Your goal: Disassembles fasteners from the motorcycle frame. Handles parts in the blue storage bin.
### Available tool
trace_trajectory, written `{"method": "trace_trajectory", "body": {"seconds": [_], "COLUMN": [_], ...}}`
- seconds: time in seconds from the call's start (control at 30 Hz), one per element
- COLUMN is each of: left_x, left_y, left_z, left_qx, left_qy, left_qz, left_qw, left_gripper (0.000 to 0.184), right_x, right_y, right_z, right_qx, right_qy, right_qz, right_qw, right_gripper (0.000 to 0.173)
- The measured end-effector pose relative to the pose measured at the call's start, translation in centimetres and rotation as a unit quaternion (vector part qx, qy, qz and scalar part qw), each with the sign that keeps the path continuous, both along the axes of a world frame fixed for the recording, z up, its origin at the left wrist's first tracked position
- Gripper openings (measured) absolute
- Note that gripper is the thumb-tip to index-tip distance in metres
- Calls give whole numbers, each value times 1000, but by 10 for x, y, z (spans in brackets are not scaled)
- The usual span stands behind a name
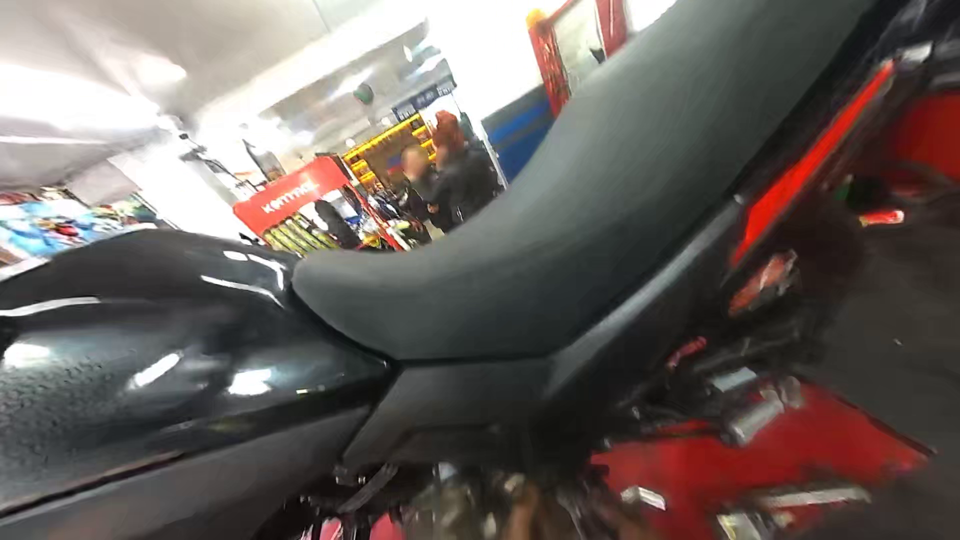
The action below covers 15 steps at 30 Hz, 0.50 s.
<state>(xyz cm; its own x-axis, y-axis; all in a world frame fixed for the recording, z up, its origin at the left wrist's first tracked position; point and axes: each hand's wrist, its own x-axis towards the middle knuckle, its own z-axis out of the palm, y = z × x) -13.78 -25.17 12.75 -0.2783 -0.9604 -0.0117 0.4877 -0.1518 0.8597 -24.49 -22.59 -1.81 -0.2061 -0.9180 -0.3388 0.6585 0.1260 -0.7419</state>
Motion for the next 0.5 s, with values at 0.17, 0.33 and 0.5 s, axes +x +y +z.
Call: {"method": "trace_trajectory", "body": {"seconds": [0.17,0.33,0.5], "left_x": [43,52,17], "left_y": [0,-32,-46], "left_z": [-36,-103,-114], "left_qx": [50,-108,-233], "left_qy": [-56,-372,-465], "left_qz": [56,35,58], "left_qw": [996,921,852], "left_gripper": [38,27,20], "right_x": [-7,-33,-53], "right_y": [18,69,117], "right_z": [-3,-26,-42], "right_qx": [18,83,124], "right_qy": [44,48,51], "right_qz": [75,3,-140], "right_qw": [996,995,981], "right_gripper": [36,36,34]}}
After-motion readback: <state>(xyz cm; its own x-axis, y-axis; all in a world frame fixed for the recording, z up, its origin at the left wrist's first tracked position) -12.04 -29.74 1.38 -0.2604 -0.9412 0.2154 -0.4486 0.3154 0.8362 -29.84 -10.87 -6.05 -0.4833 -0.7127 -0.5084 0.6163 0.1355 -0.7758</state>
